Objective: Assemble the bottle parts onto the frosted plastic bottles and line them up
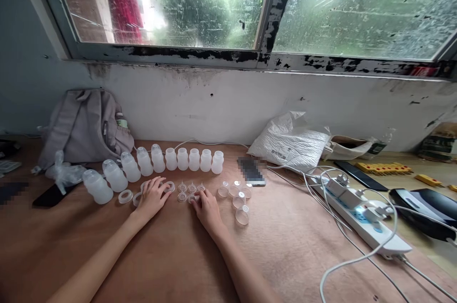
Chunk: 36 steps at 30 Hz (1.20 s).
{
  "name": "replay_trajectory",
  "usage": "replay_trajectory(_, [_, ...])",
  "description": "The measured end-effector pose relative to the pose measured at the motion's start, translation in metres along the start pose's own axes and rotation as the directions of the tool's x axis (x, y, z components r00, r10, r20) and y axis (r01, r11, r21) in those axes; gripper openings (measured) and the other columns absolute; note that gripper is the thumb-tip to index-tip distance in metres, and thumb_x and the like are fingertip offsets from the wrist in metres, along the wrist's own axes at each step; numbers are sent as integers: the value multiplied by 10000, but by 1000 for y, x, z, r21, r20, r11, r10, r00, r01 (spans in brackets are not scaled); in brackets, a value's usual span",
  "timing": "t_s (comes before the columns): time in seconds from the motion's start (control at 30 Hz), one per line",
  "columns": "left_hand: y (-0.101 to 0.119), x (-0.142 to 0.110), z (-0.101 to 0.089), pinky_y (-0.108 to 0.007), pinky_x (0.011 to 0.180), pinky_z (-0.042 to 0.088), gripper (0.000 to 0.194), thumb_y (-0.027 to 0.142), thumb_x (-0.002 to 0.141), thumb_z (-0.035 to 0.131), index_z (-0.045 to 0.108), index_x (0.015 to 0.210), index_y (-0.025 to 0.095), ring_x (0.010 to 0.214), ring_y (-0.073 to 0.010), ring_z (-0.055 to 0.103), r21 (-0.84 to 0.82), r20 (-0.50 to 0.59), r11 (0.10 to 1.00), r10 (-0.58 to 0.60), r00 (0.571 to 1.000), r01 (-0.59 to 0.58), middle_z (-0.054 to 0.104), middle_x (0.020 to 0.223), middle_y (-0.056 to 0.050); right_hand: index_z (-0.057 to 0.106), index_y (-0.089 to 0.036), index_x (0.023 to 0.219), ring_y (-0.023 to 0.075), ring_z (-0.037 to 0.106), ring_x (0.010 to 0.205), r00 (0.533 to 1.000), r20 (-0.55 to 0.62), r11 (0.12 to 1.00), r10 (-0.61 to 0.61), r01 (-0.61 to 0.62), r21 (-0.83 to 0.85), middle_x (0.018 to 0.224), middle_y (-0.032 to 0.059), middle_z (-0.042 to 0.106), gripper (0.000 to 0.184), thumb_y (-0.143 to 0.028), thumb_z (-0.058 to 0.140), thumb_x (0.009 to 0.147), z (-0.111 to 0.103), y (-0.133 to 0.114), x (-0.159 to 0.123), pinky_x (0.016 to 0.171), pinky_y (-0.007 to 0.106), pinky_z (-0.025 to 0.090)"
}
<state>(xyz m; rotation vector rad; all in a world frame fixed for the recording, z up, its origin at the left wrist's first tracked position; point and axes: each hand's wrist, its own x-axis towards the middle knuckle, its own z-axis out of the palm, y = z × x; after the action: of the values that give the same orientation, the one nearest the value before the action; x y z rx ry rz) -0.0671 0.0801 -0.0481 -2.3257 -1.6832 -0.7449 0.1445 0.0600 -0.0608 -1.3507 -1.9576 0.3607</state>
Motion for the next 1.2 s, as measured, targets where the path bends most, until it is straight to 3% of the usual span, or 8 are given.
replay_trajectory(0.2, [13, -11, -7, -372, 877, 422, 81, 243, 817, 461, 506, 866, 198, 1060, -214, 502, -383, -180, 922, -15, 983, -57, 534, 1117, -87, 558, -233, 891, 197, 515, 839, 972, 156, 984, -174, 166, 65, 905, 46, 538, 123, -267, 550, 772, -14, -25, -9, 755, 324, 422])
replay_trajectory(0.3, [18, -20, -16, -354, 860, 438, 194, 252, 792, 505, 467, 975, 201, 1009, -203, 535, -513, -128, 849, 74, 989, -130, 572, 1061, -79, 567, -233, 872, 210, 502, 863, 960, 198, 980, -200, 192, 58, 891, 41, 547, 123, -270, 576, 755, -15, -31, -12, 783, 351, 403])
replay_trajectory(0.37, [21, -25, -21, -350, 843, 448, 313, 272, 773, 535, 436, 1062, 201, 978, -205, 549, -558, -75, 814, 145, 987, -162, 579, 1055, -82, 559, -222, 882, 203, 509, 863, 977, 139, 983, -165, 150, 109, 888, 46, 553, 101, -264, 516, 801, -15, -31, -12, 775, 342, 409])
replay_trajectory(0.5, [28, -27, -23, -360, 836, 441, 392, 304, 753, 565, 450, 1110, 192, 948, -218, 555, -549, 7, 807, 265, 964, -218, 593, 1047, -85, 545, -197, 816, 179, 534, 772, 999, -37, 983, -11, 17, 185, 801, 46, 560, 153, -245, 405, 858, -13, -23, -8, 681, 297, 433])
replay_trajectory(0.6, [32, -26, -20, -376, 835, 428, 359, 319, 746, 573, 497, 1075, 196, 926, -225, 555, -515, 61, 825, 307, 950, -234, 613, 1012, -74, 543, -196, 772, 168, 535, 718, 996, -86, 983, 35, -18, 185, 757, 38, 558, 177, -255, 400, 859, -10, -19, -7, 627, 275, 434])
replay_trajectory(0.83, [35, -26, -20, -376, 844, 400, 345, 341, 721, 605, 526, 1027, 204, 928, -227, 536, -503, 154, 845, 297, 942, -184, 618, 984, -54, 554, -189, 782, 155, 537, 673, 996, -83, 979, 45, -27, 203, 772, 45, 559, 178, -258, 406, 852, -5, -18, -9, 581, 260, 443])
replay_trajectory(1.2, [36, -25, -22, -367, 845, 385, 384, 362, 712, 619, 511, 1048, 209, 948, -220, 514, -514, 148, 840, 286, 947, -174, 598, 1014, -51, 549, -190, 780, 168, 540, 681, 996, -74, 978, 55, -39, 206, 766, 51, 553, 167, -226, 397, 839, -6, -20, -8, 583, 271, 454])
